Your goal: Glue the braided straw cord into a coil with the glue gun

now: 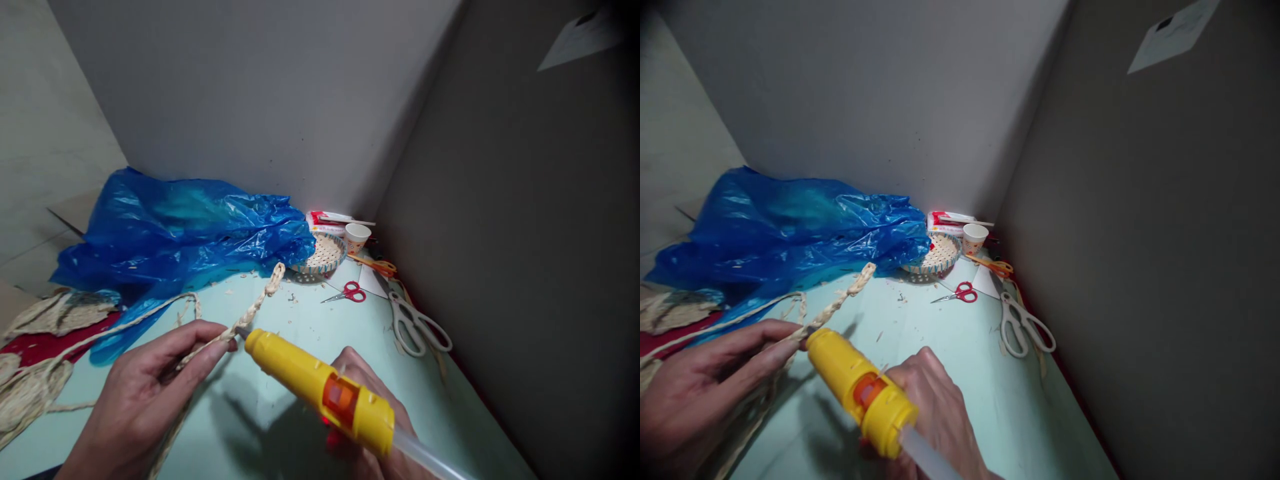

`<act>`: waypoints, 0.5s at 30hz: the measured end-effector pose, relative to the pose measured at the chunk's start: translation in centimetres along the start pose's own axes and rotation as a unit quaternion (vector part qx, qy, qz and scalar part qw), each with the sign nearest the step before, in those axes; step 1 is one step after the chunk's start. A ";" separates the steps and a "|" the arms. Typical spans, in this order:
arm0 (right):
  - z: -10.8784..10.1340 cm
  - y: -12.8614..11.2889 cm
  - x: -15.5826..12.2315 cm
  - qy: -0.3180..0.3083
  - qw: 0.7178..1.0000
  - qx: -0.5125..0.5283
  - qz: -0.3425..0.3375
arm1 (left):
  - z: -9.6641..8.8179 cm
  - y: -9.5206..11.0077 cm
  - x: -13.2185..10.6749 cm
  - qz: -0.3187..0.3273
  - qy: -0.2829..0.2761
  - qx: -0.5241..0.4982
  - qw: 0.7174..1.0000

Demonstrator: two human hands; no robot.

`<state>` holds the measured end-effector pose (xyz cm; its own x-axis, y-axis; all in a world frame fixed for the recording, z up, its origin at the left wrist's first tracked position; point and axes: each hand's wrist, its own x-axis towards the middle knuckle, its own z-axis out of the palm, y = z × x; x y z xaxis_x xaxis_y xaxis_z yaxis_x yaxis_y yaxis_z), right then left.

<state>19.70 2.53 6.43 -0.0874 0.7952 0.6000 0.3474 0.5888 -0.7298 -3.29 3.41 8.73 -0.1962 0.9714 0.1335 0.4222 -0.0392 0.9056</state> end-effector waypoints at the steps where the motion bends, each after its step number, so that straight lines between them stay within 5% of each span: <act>1: 0.1 0.3 0.0 0.005 1.000 0.020 -0.018 | -0.2 -0.3 0.1 0.010 -0.006 0.004 1.000; 5: 0.0 1.4 -0.2 0.001 0.998 0.023 -0.064 | -0.9 -1.9 0.8 0.036 -0.008 0.016 0.999; 10: -1.2 0.6 -0.3 -0.084 0.996 -0.023 -0.004 | -0.7 -1.2 0.8 0.031 -0.018 0.029 0.999; 15: -0.8 0.3 -0.2 -0.020 1.000 -0.013 -0.019 | -0.2 -0.4 0.1 -0.003 0.008 0.019 1.000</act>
<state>20.58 2.45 6.40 -0.1380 0.7775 0.6135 0.3677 0.6154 -0.6972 -3.67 3.49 8.51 -0.2130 0.9677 0.1347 0.4538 -0.0241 0.8908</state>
